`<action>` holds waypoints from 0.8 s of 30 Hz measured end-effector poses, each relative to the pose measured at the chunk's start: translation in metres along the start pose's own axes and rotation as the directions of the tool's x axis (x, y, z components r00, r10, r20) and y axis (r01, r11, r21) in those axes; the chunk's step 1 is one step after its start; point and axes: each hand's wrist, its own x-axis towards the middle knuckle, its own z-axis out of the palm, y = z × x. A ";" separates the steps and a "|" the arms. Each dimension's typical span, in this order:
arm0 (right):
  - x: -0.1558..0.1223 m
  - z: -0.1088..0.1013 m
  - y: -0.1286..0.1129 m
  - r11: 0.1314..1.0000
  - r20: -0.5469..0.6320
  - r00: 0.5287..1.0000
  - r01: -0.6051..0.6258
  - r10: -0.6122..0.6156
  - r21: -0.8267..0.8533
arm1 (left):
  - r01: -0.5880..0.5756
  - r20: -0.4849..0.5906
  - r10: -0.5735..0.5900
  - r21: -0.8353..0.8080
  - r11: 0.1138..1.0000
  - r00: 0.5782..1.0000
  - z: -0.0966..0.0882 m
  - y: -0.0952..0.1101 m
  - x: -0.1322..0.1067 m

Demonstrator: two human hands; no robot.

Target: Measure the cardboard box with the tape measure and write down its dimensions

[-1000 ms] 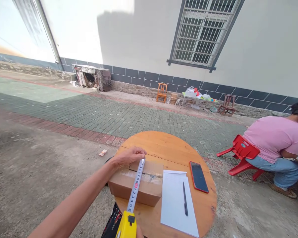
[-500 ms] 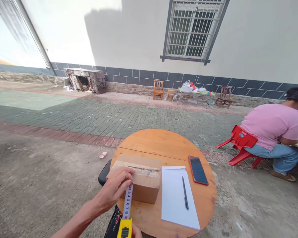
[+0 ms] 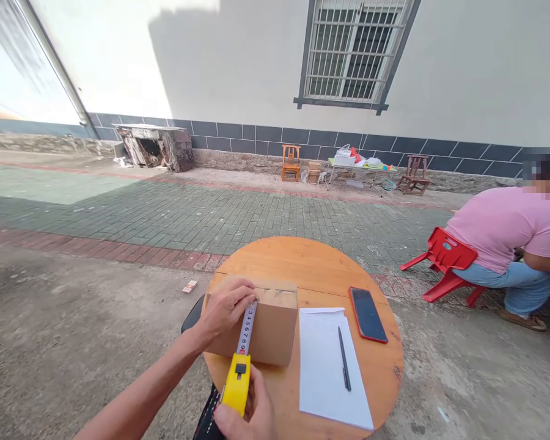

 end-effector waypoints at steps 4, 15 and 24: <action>0.038 0.002 -0.018 1.000 -0.047 0.999 0.003 -0.003 -0.010 | 0.104 0.042 -0.104 0.016 0.994 0.994 0.005 -0.025 0.049; 0.076 0.013 -0.048 0.981 -0.113 0.986 -0.099 0.119 0.168 | 0.219 0.342 -0.190 -0.048 0.974 0.920 0.047 -0.089 0.112; 0.069 0.028 -0.021 0.965 -0.234 0.938 -0.233 0.256 0.122 | 0.233 0.363 -0.203 -0.040 0.972 0.910 0.044 -0.086 0.111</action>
